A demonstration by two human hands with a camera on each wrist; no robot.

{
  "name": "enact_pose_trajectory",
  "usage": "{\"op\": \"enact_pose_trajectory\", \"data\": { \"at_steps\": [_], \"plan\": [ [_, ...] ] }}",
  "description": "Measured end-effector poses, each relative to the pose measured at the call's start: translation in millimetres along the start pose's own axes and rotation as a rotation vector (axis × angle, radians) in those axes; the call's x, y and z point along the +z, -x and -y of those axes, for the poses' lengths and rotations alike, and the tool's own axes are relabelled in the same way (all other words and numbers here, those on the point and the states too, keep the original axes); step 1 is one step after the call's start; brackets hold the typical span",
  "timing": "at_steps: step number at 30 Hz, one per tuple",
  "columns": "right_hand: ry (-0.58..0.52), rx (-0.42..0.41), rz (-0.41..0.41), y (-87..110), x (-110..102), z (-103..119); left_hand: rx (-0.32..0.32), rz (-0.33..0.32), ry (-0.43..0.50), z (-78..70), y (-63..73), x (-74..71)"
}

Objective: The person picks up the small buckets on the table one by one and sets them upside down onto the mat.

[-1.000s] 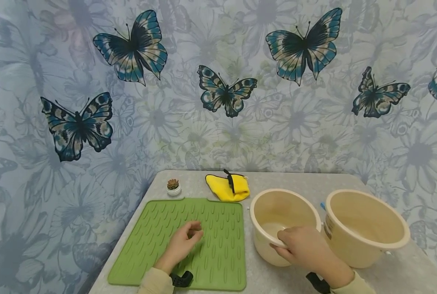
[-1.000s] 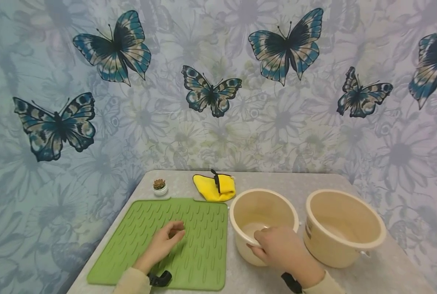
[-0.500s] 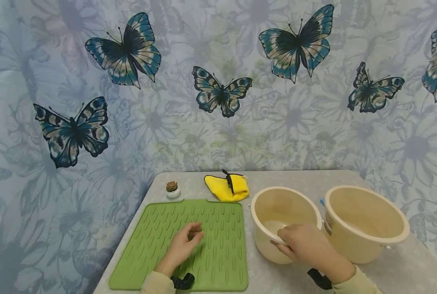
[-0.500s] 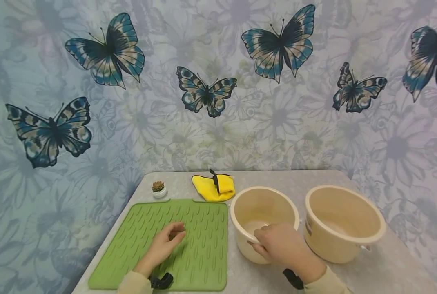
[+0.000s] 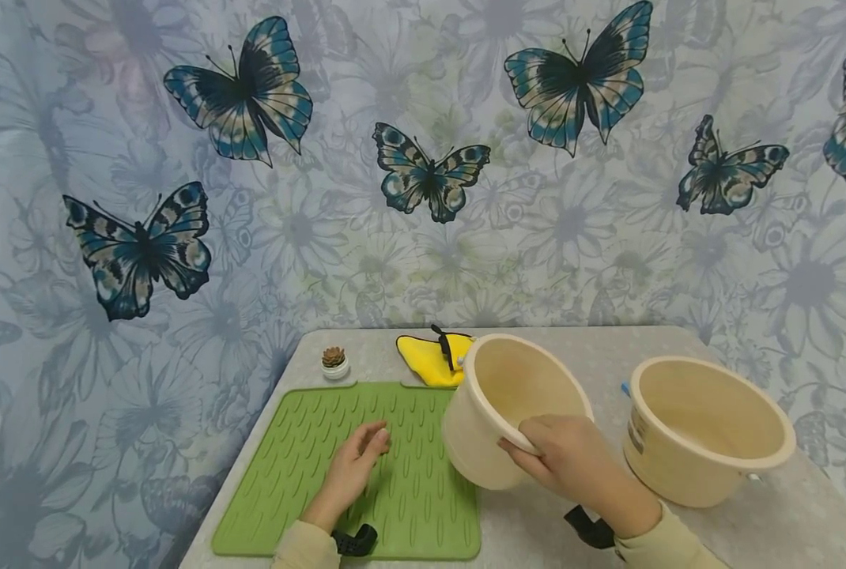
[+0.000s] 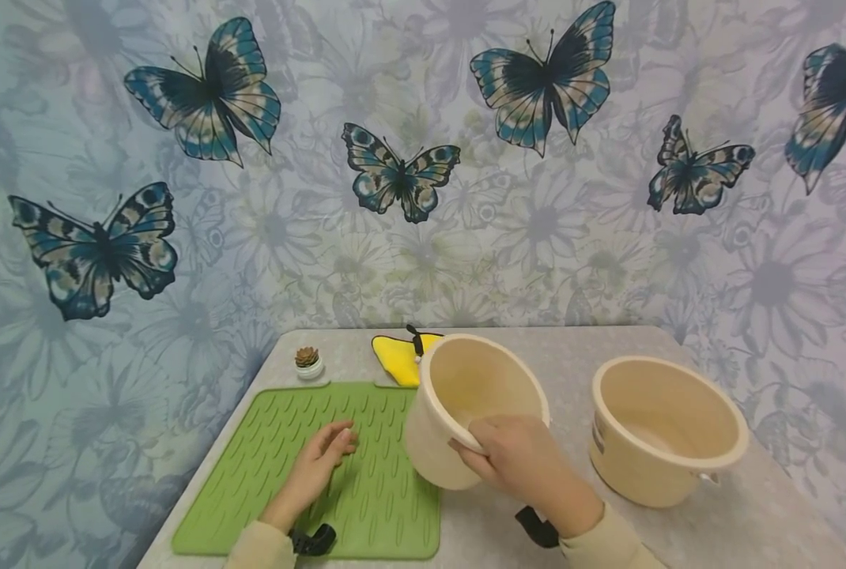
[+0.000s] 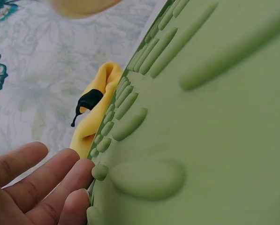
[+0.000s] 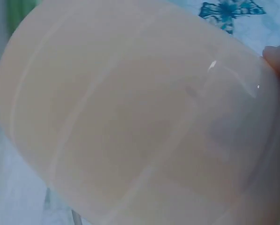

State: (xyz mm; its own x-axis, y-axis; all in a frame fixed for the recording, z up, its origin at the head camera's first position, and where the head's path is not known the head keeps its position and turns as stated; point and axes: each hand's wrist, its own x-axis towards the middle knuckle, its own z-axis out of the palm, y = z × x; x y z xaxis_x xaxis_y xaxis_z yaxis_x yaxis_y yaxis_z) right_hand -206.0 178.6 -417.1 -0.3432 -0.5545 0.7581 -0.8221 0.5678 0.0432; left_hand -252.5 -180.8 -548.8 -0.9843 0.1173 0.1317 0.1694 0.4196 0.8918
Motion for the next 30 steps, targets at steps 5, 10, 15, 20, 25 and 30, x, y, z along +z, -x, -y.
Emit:
{"op": "enact_pose_trajectory", "data": {
  "at_steps": [5,10,15,20,25,30],
  "plan": [
    [-0.020,-0.026,-0.068,-19.1,-0.9,2.6,0.006,-0.005,0.000,2.6,-0.8,0.4],
    [-0.049,-0.048,-0.162,-32.4,0.5,3.5,0.015,-0.022,0.013,0.5,-1.5,0.0],
    [-0.124,-0.073,-0.256,-42.6,10.5,7.3,0.027,-0.054,0.067,-0.1,-3.2,-1.6],
    [-0.199,-0.051,-0.282,-50.2,23.1,14.4,0.036,-0.080,0.158,-1.7,-3.8,-2.6],
    [-0.256,-0.042,-0.283,-58.1,33.4,22.0,0.099,-0.034,0.388,-4.9,-3.6,-5.5],
    [-0.269,-0.039,-0.295,-62.6,41.7,27.3,0.236,0.128,0.632,-3.4,-4.5,-9.2]
  ]
}}
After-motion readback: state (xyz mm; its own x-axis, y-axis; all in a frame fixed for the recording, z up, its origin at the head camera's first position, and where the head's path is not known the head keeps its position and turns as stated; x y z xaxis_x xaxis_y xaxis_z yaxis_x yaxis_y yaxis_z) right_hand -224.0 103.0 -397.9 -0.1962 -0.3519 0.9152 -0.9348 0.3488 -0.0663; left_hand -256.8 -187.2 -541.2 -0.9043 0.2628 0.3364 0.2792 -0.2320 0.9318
